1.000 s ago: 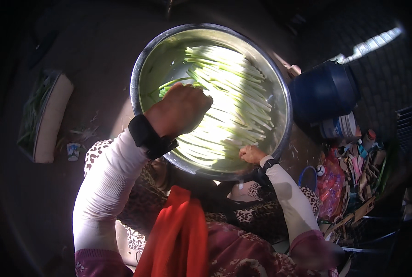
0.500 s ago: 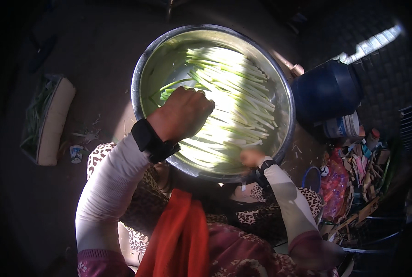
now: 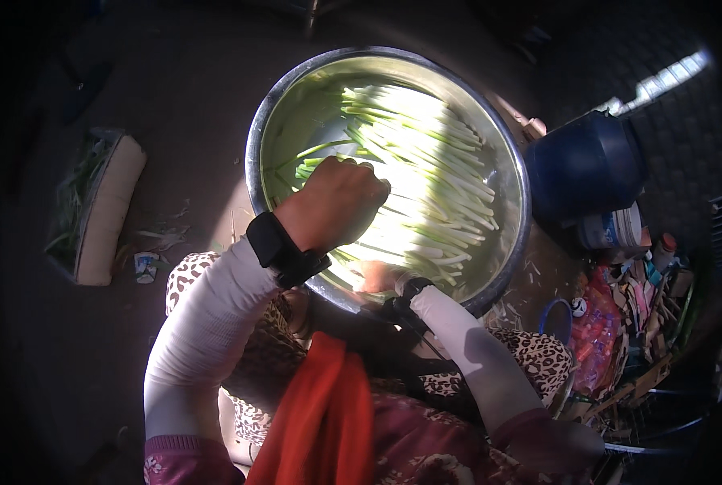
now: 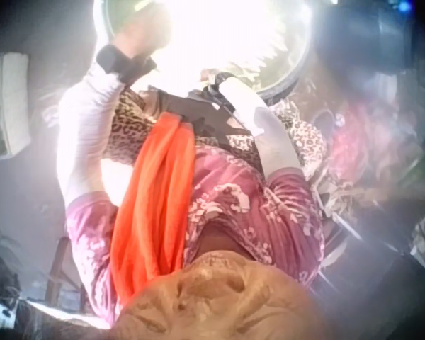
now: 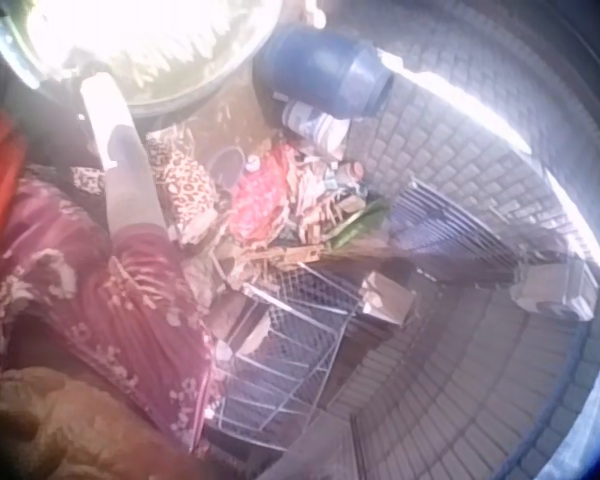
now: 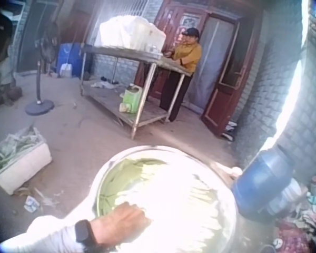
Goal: The person sorts through green onions in a basin of water by hand, picking up individual stalks. They gather a bundle of green onions and hold them while using the other hand to pull remaining stalks from the water and add them to the bundle.
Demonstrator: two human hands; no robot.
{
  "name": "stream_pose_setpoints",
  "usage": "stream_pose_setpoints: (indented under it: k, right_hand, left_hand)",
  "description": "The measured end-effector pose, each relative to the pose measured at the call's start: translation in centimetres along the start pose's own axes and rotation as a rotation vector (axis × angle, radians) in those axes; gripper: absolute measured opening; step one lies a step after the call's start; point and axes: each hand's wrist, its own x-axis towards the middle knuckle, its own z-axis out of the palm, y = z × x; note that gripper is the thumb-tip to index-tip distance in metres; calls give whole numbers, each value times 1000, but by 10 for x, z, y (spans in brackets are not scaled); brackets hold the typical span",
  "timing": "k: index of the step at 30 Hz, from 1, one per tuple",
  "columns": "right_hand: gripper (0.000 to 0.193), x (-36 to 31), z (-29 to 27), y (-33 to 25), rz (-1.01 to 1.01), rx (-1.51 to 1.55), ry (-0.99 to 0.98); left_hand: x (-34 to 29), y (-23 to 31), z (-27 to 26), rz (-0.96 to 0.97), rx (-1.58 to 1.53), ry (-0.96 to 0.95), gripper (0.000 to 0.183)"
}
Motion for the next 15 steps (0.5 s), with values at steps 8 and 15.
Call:
stream_pose_setpoints:
  k: [8,15]
  right_hand:
    - [47,-27,-8,60,102,-107,-123]
    - [30,-63,-61,89,85,-7,56]
  left_hand:
    - [4,-4,3,-16,51,-56,5]
    - [3,-5,4,-13,58,-91,4]
